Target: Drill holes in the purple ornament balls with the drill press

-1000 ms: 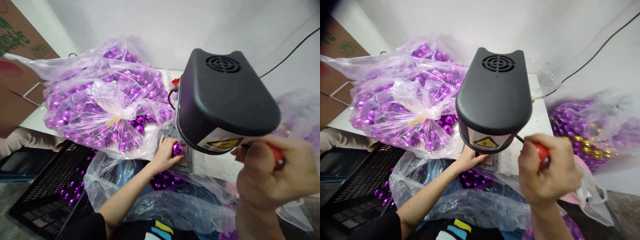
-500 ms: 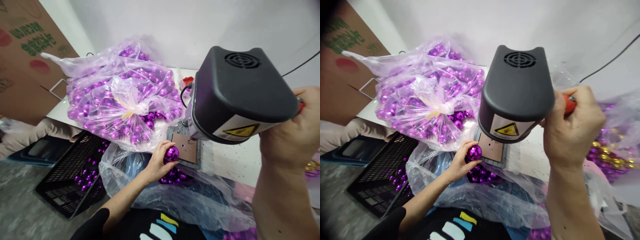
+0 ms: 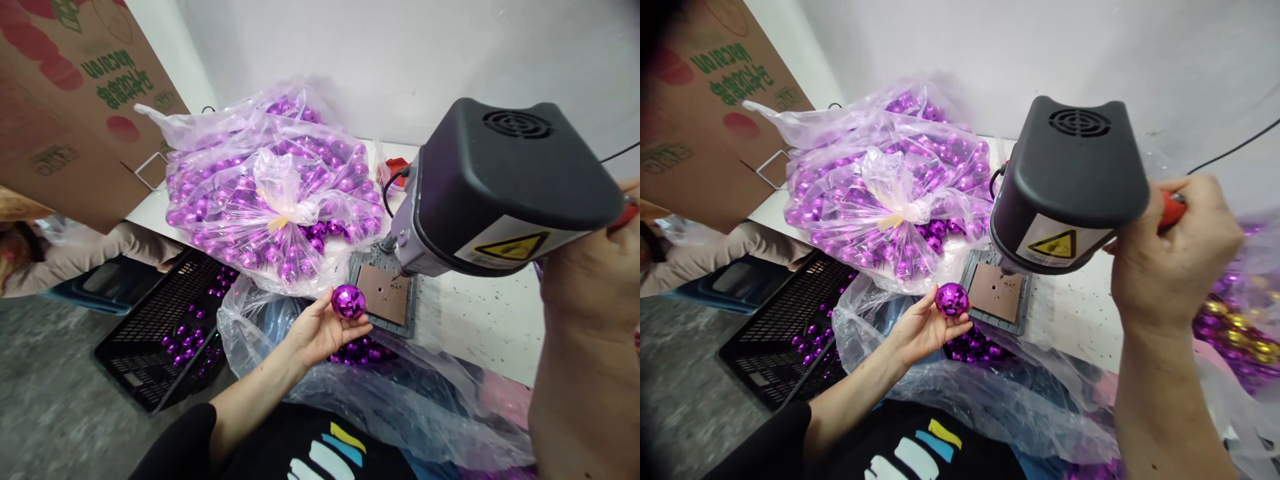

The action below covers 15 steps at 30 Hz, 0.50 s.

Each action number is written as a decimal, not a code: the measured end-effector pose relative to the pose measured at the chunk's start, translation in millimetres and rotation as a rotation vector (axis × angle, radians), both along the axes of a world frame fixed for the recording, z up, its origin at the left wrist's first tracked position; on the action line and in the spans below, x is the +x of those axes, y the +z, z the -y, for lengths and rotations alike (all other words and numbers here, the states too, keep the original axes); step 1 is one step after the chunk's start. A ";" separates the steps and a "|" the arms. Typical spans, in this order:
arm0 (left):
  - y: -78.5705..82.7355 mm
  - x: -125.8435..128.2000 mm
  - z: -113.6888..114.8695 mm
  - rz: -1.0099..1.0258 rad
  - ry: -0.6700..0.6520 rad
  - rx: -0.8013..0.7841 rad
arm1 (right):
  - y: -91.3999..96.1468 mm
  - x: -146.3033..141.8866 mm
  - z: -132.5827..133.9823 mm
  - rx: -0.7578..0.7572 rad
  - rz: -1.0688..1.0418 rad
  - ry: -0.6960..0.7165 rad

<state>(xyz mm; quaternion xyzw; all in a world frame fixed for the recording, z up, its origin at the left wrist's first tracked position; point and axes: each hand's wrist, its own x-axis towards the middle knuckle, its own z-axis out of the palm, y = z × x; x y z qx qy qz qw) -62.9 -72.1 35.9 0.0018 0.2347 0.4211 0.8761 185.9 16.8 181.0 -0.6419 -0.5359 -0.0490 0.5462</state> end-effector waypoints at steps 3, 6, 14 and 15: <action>2.8 6.0 3.5 0.021 -0.016 -0.018 | -1.0 0.6 -1.4 0.032 0.027 0.001; 4.0 17.2 6.0 0.012 -0.055 -0.043 | -1.5 2.1 -1.2 0.028 0.028 -0.014; 10.5 71.2 9.9 -0.052 -0.203 -0.128 | -0.7 12.5 4.0 -0.133 0.056 0.091; 9.8 78.3 10.2 -0.054 -0.218 -0.136 | 0.6 13.2 4.8 -0.144 0.060 0.099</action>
